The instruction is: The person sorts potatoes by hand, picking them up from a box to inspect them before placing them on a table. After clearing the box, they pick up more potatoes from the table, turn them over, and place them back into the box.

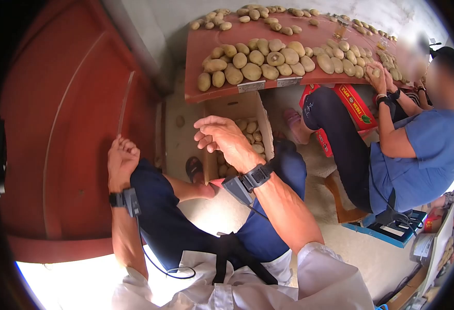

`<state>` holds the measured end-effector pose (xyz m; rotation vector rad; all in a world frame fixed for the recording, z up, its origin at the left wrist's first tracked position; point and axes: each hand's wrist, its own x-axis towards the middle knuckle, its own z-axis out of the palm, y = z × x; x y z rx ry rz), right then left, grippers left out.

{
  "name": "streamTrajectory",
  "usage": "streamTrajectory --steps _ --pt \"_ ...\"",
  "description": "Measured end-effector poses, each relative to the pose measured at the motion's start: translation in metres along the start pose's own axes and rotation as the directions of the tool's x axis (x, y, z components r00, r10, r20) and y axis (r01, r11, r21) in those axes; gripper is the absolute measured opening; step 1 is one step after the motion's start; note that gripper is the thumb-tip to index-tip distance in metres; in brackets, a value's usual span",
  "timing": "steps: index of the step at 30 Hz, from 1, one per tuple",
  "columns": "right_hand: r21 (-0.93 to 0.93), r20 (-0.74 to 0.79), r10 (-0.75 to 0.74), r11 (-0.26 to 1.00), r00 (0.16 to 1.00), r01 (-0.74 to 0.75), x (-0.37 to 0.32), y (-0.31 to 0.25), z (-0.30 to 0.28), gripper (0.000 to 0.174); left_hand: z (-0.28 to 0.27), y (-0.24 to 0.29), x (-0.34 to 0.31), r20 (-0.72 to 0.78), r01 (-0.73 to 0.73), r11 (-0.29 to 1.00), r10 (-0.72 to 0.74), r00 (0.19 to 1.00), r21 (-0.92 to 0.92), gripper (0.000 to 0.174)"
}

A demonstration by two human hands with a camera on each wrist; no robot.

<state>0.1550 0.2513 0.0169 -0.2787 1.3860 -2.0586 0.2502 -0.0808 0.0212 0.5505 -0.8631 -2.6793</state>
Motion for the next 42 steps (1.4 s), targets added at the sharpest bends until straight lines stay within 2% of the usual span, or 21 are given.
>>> streamTrajectory --steps 3,5,6,7,8,9,10,11,13,15,17,21,23,24,25,27,29,31,34,37,42 --pt "0.008 -0.025 0.018 1.000 1.000 -0.017 0.002 0.003 -0.002 0.021 0.017 -0.002 0.033 -0.074 0.177 0.975 -0.168 0.983 0.135 0.011" --pt "0.024 -0.024 0.019 1.000 1.000 -0.019 0.006 0.010 -0.006 0.020 0.029 0.000 0.082 -0.120 0.156 0.985 -0.147 0.982 0.073 0.017" --pt "0.010 -0.042 0.025 1.000 0.999 -0.024 0.007 0.012 -0.008 0.020 0.041 0.013 0.104 -0.042 0.196 0.974 -0.193 0.980 0.115 0.015" --pt "0.006 -0.055 0.035 0.999 0.998 -0.035 0.009 0.016 -0.012 0.020 0.065 0.023 0.114 0.038 0.084 0.981 -0.092 0.995 0.174 0.015" --pt "0.001 -0.076 0.036 0.999 0.996 -0.036 0.010 0.017 -0.014 0.021 0.080 0.053 0.138 0.123 0.230 0.958 -0.252 0.960 0.170 0.019" --pt "-0.005 -0.098 0.030 1.000 0.995 -0.031 0.010 0.016 -0.015 0.021 0.111 0.067 0.139 0.158 0.047 0.970 -0.087 0.984 0.239 0.025" --pt "0.016 -0.082 -0.004 1.000 0.997 0.006 0.011 0.015 -0.018 0.022 0.146 0.075 0.128 0.241 -0.062 0.986 0.023 0.970 0.155 0.026" --pt "0.040 -0.068 -0.037 0.998 0.997 0.040 0.011 0.016 -0.020 0.023 0.197 0.080 0.083 0.226 -0.320 0.921 0.271 0.936 0.221 0.019" --pt "0.059 -0.140 -0.050 0.997 0.989 0.059 0.007 0.008 -0.017 0.023 0.227 0.089 0.043 0.412 -0.463 0.869 0.362 0.836 0.175 0.014" --pt "0.088 -0.147 -0.097 0.990 0.984 0.111 0.003 0.005 -0.021 0.023 0.222 0.064 0.008 0.531 -0.569 0.811 0.423 0.734 0.140 0.012" --pt "0.113 -0.160 -0.102 0.986 0.982 0.121 0.002 0.001 -0.027 0.023 0.211 0.042 -0.016 0.561 -0.518 0.847 0.374 0.739 0.118 0.009" --pt "0.103 -0.264 -0.125 0.982 0.956 0.157 -0.004 -0.004 -0.028 0.023 0.124 -0.042 -0.027 0.440 -0.048 0.994 -0.001 0.898 0.101 0.013" --pt "0.133 -0.253 -0.122 0.978 0.960 0.159 -0.003 -0.001 -0.033 0.023 0.075 -0.117 -0.042 0.188 0.050 0.938 -0.121 0.975 0.344 0.018" --pt "0.147 -0.250 -0.120 0.976 0.961 0.160 -0.003 0.000 -0.037 0.023 0.040 -0.151 -0.042 0.013 0.329 0.908 -0.344 0.939 0.258 0.016" --pt "0.159 -0.249 -0.121 0.974 0.961 0.164 -0.003 0.000 -0.040 0.023 0.019 -0.192 -0.050 -0.177 0.360 0.923 -0.335 0.926 0.138 0.014" --pt "0.166 -0.234 -0.111 0.974 0.966 0.152 -0.004 -0.002 -0.043 0.023 -0.028 -0.248 -0.064 -0.217 0.445 0.895 -0.428 0.877 0.032 0.010" --pt "0.172 -0.233 -0.098 0.975 0.967 0.140 -0.005 -0.001 -0.039 0.022 -0.049 -0.275 -0.082 -0.209 0.537 0.844 -0.529 0.823 -0.021 0.019" --pt "0.178 -0.240 -0.119 0.970 0.963 0.164 -0.004 -0.001 -0.039 0.022 -0.048 -0.277 -0.090 -0.242 0.546 0.837 -0.536 0.809 -0.030 0.023" --pt "0.143 -0.282 -0.137 0.973 0.950 0.183 -0.005 -0.003 -0.041 0.023 -0.053 -0.275 -0.084 -0.197 0.501 0.857 -0.475 0.858 0.118 0.028" --pt "0.125 -0.307 -0.136 0.975 0.942 0.181 -0.010 -0.009 -0.041 0.025 -0.045 -0.266 -0.078 -0.154 0.366 0.758 -0.338 0.928 0.540 0.032" --pt "0.144 -0.367 -0.141 0.968 0.919 0.206 -0.015 -0.008 -0.050 0.025 -0.055 -0.274 -0.078 -0.169 0.386 0.690 -0.362 0.917 0.612 0.050"
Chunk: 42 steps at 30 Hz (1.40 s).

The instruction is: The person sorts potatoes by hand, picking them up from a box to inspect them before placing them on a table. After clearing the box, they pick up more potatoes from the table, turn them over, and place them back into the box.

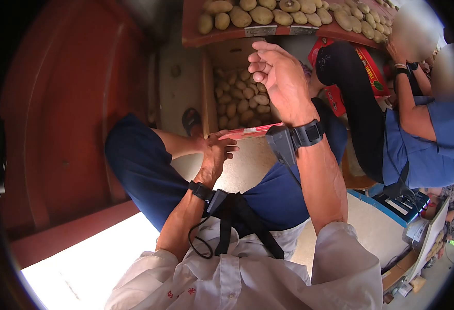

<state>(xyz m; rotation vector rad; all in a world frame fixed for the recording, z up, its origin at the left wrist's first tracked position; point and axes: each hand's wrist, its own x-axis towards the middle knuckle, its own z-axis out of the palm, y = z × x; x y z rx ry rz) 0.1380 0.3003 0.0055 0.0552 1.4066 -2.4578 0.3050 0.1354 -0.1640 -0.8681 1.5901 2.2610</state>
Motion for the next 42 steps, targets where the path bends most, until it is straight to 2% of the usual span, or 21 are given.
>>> streamTrajectory --steps 2,5,9,10,11,12,13,15,17,21,22,24,26,29,33,35,36,37,38,39,42 --pt "0.002 -0.014 0.011 1.000 1.000 -0.011 -0.001 -0.001 -0.006 0.025 0.000 -0.005 0.000 0.017 0.025 0.999 -0.026 1.000 0.039 0.057" --pt "0.015 -0.016 0.021 1.000 1.000 -0.021 -0.002 -0.001 -0.016 0.024 0.002 -0.018 0.003 -0.024 0.001 1.000 -0.001 1.000 -0.001 0.057" --pt "0.073 -0.018 0.000 0.997 1.000 0.001 0.000 0.002 -0.028 0.024 -0.001 -0.027 0.002 0.092 -0.067 0.997 0.069 0.993 -0.028 0.060" --pt "0.112 0.004 -0.025 0.993 1.000 0.025 -0.002 0.003 -0.027 0.026 -0.009 -0.041 0.009 0.138 -0.128 0.992 0.124 0.983 0.020 0.070" --pt "0.154 -0.014 -0.040 0.987 0.999 0.042 -0.001 0.007 -0.027 0.033 -0.017 -0.047 0.013 0.187 -0.153 0.982 0.173 0.967 -0.114 0.070" --pt "0.186 -0.046 -0.031 0.982 0.998 0.039 0.003 0.016 -0.029 0.033 -0.020 -0.053 0.017 0.149 -0.131 0.973 0.160 0.976 -0.190 0.065" --pt "0.238 -0.058 0.071 0.970 0.996 -0.055 0.010 0.025 -0.029 0.027 -0.016 -0.042 0.022 0.045 0.009 0.984 -0.001 0.999 -0.178 0.056" --pt "0.155 -0.015 0.205 0.967 0.979 -0.200 0.015 0.029 -0.020 0.019 -0.009 -0.023 0.019 -0.026 0.077 0.977 -0.083 0.996 -0.197 0.041" --pt "0.091 -0.024 0.236 0.968 0.971 -0.233 0.013 0.015 0.006 0.022 -0.008 -0.021 0.022 -0.003 0.093 0.967 -0.097 0.995 -0.239 0.037" --pt "0.102 0.269 0.061 0.991 0.961 -0.091 0.021 0.012 0.056 0.032 -0.007 -0.016 0.016 0.034 0.083 0.959 -0.077 0.996 -0.271 0.023" --pt "0.126 0.297 0.041 0.989 0.954 -0.082 0.018 0.006 0.078 0.033 -0.019 -0.030 0.029 0.070 0.074 0.964 -0.058 0.996 -0.254 0.025" --pt "0.131 0.374 0.004 0.990 0.928 -0.057 0.003 -0.004 0.113 0.038 -0.022 -0.033 0.029 0.229 -0.037 0.957 0.107 0.967 -0.289 0.031" --pt "0.124 0.420 0.040 0.987 0.907 -0.101 -0.017 -0.005 0.135 0.047 -0.021 -0.030 0.027 0.359 -0.129 0.932 0.255 0.898 -0.340 0.035" --pt "0.099 0.526 0.114 0.976 0.843 -0.194 -0.045 0.018 0.136 0.046 -0.012 -0.011 0.017 0.393 -0.135 0.896 0.316 0.864 -0.423 0.036" --pt "0.046 0.402 0.269 0.949 0.875 -0.312 -0.076 0.055 0.101 0.046 -0.007 0.020 0.003 0.267 -0.078 0.834 0.261 0.928 -0.546 0.038" --pt "0.092 0.287 0.287 0.942 0.914 -0.324 -0.080 0.071 0.077 0.044 -0.010 0.038 0.001 0.176 -0.070 0.769 0.232 0.957 -0.635 0.039" --pt "0.107 0.227 0.285 0.943 0.931 -0.315 -0.081 0.077 0.065 0.043 -0.032 0.035 0.021 0.375 -0.021 0.739 0.365 0.852 -0.673 0.036" --pt "0.122 0.167 0.286 0.943 0.943 -0.308 -0.081 0.083 0.053 0.041 -0.052 0.038 0.033 0.538 0.034 0.720 0.486 0.689 -0.693 0.033" --pt "0.191 0.095 0.275 0.938 0.957 -0.288 -0.079 0.092 0.042 0.041 -0.031 0.059 0.010 -0.049 -0.106 0.765 0.097 0.994 -0.635 0.028" --pt "0.260 0.018 0.267 0.929 0.963 -0.263 -0.077 0.103 0.030 0.041 -0.027 0.076 -0.006 -0.149 -0.136 0.776 0.055 0.987 -0.615 0.025" --pt "0.290 -0.103 0.308 0.919 0.946 -0.267 -0.071 0.138 -0.007 0.039 -0.040 0.072 -0.001 -0.154 -0.178 0.727 0.101 0.983 -0.664 0.014"
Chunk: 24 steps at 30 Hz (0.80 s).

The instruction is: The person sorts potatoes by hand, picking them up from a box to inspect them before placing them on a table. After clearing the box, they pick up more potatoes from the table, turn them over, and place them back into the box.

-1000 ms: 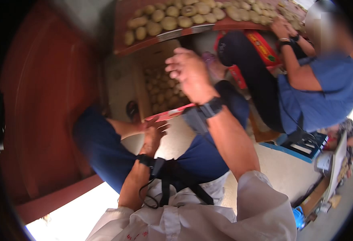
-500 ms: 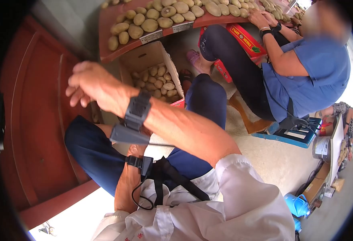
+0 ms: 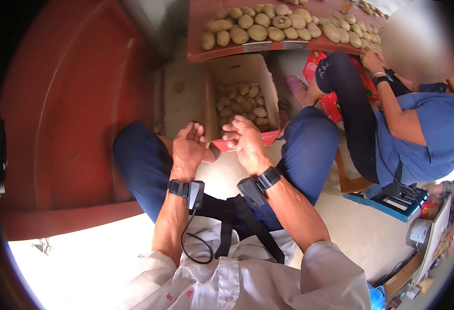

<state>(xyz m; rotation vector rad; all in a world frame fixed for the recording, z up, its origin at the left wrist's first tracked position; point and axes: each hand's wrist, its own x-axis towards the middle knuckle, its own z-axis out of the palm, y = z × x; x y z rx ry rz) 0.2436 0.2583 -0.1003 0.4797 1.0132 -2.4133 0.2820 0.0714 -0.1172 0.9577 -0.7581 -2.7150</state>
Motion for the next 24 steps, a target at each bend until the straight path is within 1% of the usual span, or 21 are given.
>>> streamTrajectory --steps 1,3,5,6,9,10,13,14,16,17,18,19,21,22,23,24 --pt "0.001 -0.049 0.029 1.000 0.998 -0.029 0.002 0.004 -0.004 0.041 -0.005 -0.001 0.001 -0.004 0.009 1.000 -0.009 1.000 -0.013 0.013" --pt "-0.080 -0.089 0.038 0.996 0.995 -0.045 0.004 0.013 -0.010 0.029 -0.022 -0.010 0.007 -0.006 0.055 0.998 -0.055 0.998 -0.022 0.012" --pt "-0.086 -0.099 0.050 0.995 0.994 -0.059 0.012 0.021 -0.016 0.034 -0.032 -0.023 0.007 -0.051 0.072 0.997 -0.074 0.996 -0.026 0.012" --pt "-0.087 -0.109 0.054 0.994 0.993 -0.064 0.015 0.025 -0.021 0.037 -0.040 -0.030 0.008 -0.055 0.077 0.997 -0.077 0.996 0.003 0.015" --pt "-0.143 -0.173 0.078 0.984 0.982 -0.103 0.022 0.028 -0.034 0.035 -0.039 -0.037 -0.003 -0.133 0.092 0.995 -0.087 0.987 0.032 0.005" --pt "-0.184 -0.190 0.086 0.975 0.978 -0.121 0.024 0.029 -0.040 0.042 -0.048 -0.040 0.001 -0.109 0.107 0.993 -0.101 0.989 0.044 0.004" --pt "-0.287 -0.256 -0.011 0.956 0.967 -0.065 0.029 0.034 -0.056 0.053 -0.065 -0.044 0.008 -0.120 0.110 0.992 -0.102 0.988 0.061 0.021" --pt "-0.326 -0.272 -0.021 0.943 0.962 -0.071 0.030 0.033 -0.061 0.062 -0.073 -0.045 0.011 -0.099 0.090 0.993 -0.082 0.992 0.080 0.022" --pt "-0.378 -0.322 -0.057 0.923 0.945 -0.073 0.031 0.028 -0.067 0.061 -0.084 -0.044 0.016 -0.046 0.049 0.992 -0.043 0.998 0.118 0.024" --pt "-0.403 -0.345 -0.078 0.912 0.935 -0.073 0.033 0.026 -0.070 0.060 -0.088 -0.045 0.019 -0.041 0.031 0.996 -0.027 0.999 0.085 0.023" --pt "-0.423 -0.361 -0.100 0.903 0.927 -0.068 0.031 0.023 -0.069 0.052 -0.086 -0.044 0.018 -0.037 0.013 0.999 -0.011 0.999 0.052 0.024" --pt "-0.380 -0.300 -0.053 0.923 0.952 -0.068 0.030 0.019 -0.068 0.042 -0.085 -0.041 0.017 -0.033 -0.008 1.000 0.009 0.999 0.020 0.028" --pt "-0.293 -0.173 0.039 0.952 0.984 -0.090 0.022 0.013 -0.067 0.028 -0.089 -0.044 0.014 0.069 -0.051 0.996 0.046 0.997 0.078 0.034" --pt "-0.327 -0.162 0.026 0.942 0.986 -0.079 0.021 0.015 -0.070 0.031 -0.097 -0.047 0.018 0.118 -0.074 0.992 0.061 0.991 0.104 0.036" --pt "-0.342 -0.130 0.042 0.936 0.991 -0.085 0.021 0.016 -0.073 0.033 -0.104 -0.049 0.023 0.157 -0.055 0.993 0.037 0.987 0.107 0.031" --pt "-0.358 -0.096 0.059 0.929 0.994 -0.090 0.026 0.020 -0.082 0.035 -0.118 -0.053 0.034 0.196 -0.038 0.993 0.016 0.980 0.110 0.030"
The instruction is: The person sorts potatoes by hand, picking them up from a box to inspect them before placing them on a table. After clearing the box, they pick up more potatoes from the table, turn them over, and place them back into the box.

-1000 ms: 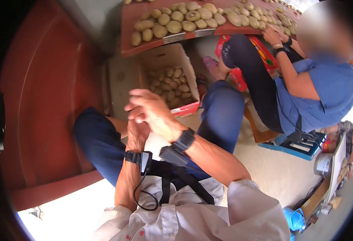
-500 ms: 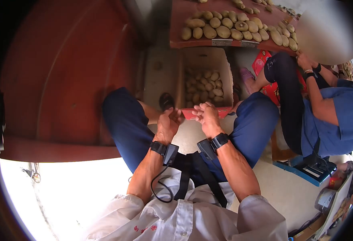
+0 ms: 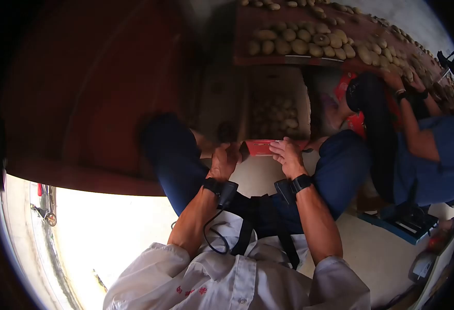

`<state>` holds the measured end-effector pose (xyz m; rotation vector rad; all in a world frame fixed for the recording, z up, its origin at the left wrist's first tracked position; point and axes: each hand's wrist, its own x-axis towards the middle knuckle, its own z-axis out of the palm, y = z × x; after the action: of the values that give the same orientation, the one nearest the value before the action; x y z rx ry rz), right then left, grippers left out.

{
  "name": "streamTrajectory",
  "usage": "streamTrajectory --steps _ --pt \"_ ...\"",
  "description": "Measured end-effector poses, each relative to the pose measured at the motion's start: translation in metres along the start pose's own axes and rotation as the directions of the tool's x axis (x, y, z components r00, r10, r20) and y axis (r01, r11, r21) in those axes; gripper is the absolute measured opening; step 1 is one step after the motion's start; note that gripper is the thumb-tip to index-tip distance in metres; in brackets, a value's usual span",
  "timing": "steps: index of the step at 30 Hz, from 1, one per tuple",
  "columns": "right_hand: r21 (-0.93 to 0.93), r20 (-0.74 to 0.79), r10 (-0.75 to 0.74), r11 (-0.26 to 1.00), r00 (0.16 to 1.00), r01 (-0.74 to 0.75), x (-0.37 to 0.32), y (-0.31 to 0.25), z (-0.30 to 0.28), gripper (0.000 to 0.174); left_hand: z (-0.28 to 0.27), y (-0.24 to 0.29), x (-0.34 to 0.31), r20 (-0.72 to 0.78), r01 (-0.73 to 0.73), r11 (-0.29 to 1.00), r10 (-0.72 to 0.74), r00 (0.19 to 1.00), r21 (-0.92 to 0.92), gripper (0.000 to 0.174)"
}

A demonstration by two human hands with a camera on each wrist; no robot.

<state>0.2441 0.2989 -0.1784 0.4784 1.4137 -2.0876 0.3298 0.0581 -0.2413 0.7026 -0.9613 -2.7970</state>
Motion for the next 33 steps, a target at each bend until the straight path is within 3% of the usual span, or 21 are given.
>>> streamTrajectory --steps 2,3,5,7,8,9,10,13,15,18,21,22,25,26,28,29,32,33 --pt "-0.043 0.028 0.028 0.999 0.999 -0.026 0.003 0.003 -0.007 0.038 -0.025 -0.013 0.015 0.139 -0.158 0.906 0.111 0.984 0.392 0.034" --pt "-0.068 0.025 0.051 0.996 0.998 -0.049 0.003 0.003 -0.007 0.039 -0.028 -0.014 0.013 0.276 -0.333 0.635 0.192 0.942 0.697 0.035" --pt "-0.094 0.020 0.082 0.992 0.996 -0.079 0.002 0.002 -0.004 0.040 -0.032 -0.017 0.008 0.407 -0.442 0.247 0.184 0.895 0.862 0.035" --pt "-0.093 0.031 0.094 0.992 0.995 -0.091 0.006 0.001 0.000 0.040 -0.003 -0.004 -0.011 0.367 -0.397 0.250 0.156 0.917 0.883 0.035" --pt "-0.055 0.034 0.082 0.995 0.996 -0.080 0.007 0.001 0.002 0.038 -0.015 -0.012 0.006 0.513 -0.483 -0.211 0.116 0.851 0.850 0.037" --pt "-0.016 0.039 0.070 0.997 0.997 -0.070 0.005 -0.001 0.006 0.037 -0.019 -0.018 0.012 0.433 -0.450 0.175 0.130 0.892 0.876 0.038" --pt "0.022 0.041 0.058 0.998 0.997 -0.059 0.003 -0.003 0.010 0.036 -0.012 -0.019 0.010 0.355 -0.355 0.536 0.108 0.929 0.766 0.040" --pt "0.054 0.056 0.027 0.998 0.998 -0.030 -0.001 -0.010 0.026 0.037 0.023 -0.013 -0.016 0.239 -0.261 0.757 0.142 0.961 0.599 0.037" --pt "0.057 0.085 0.026 0.998 0.996 -0.031 0.002 -0.009 0.030 0.040 0.052 -0.007 -0.026 0.100 -0.080 0.894 0.040 0.994 0.441 0.034" --pt "0.034 0.109 0.039 0.998 0.993 -0.043 -0.002 -0.009 0.034 0.038 0.076 0.004 -0.024 -0.038 0.246 0.969 -0.246 0.969 0.008 0.028" --pt "0.167 0.166 -0.051 0.986 0.985 0.023 -0.007 -0.002 0.040 0.035 0.115 0.025 -0.036 -0.038 0.270 0.951 -0.278 0.960 -0.149 0.030" --pt "0.104 0.233 0.006 0.994 0.972 -0.031 0.000 -0.001 0.036 0.029 0.124 0.031 -0.035 -0.031 0.231 0.960 -0.239 0.971 -0.157 0.030" --pt "-0.033 0.159 0.020 0.999 0.987 -0.015 -0.005 -0.008 0.036 0.025 0.149 0.065 -0.026 -0.022 0.207 0.969 -0.211 0.977 -0.132 0.029" --pt "0.010 0.090 0.018 1.000 0.996 -0.018 -0.012 -0.006 0.036 0.021 0.162 0.080 -0.026 -0.019 0.204 0.971 -0.208 0.978 -0.124 0.026" --pt "0.134 0.217 -0.001 0.991 0.976 -0.029 -0.003 -0.018 0.045 0.020 0.172 0.115 -0.002 0.092 0.186 0.973 -0.174 0.980 -0.140 0.021" --pt "0.198 0.217 0.009 0.979 0.976 -0.053 -0.012 -0.012 0.030 0.020 0.191 0.150 0.014 0.070 0.102 0.991 -0.096 0.993 -0.089 0.017" --pt "0.127 0.103 0.051 0.990 0.993 -0.064 -0.038 -0.053 0.061 0.026 0.206 0.214 0.040 0.345 0.117 0.983 -0.062 0.937 -0.143 0.015" --pt "0.144 0.078 0.020 0.989 0.997 -0.031 -0.036 -0.059 0.057 0.026 0.215 0.219 0.043 0.334 0.061 0.992 -0.021 0.942 -0.110 0.015"
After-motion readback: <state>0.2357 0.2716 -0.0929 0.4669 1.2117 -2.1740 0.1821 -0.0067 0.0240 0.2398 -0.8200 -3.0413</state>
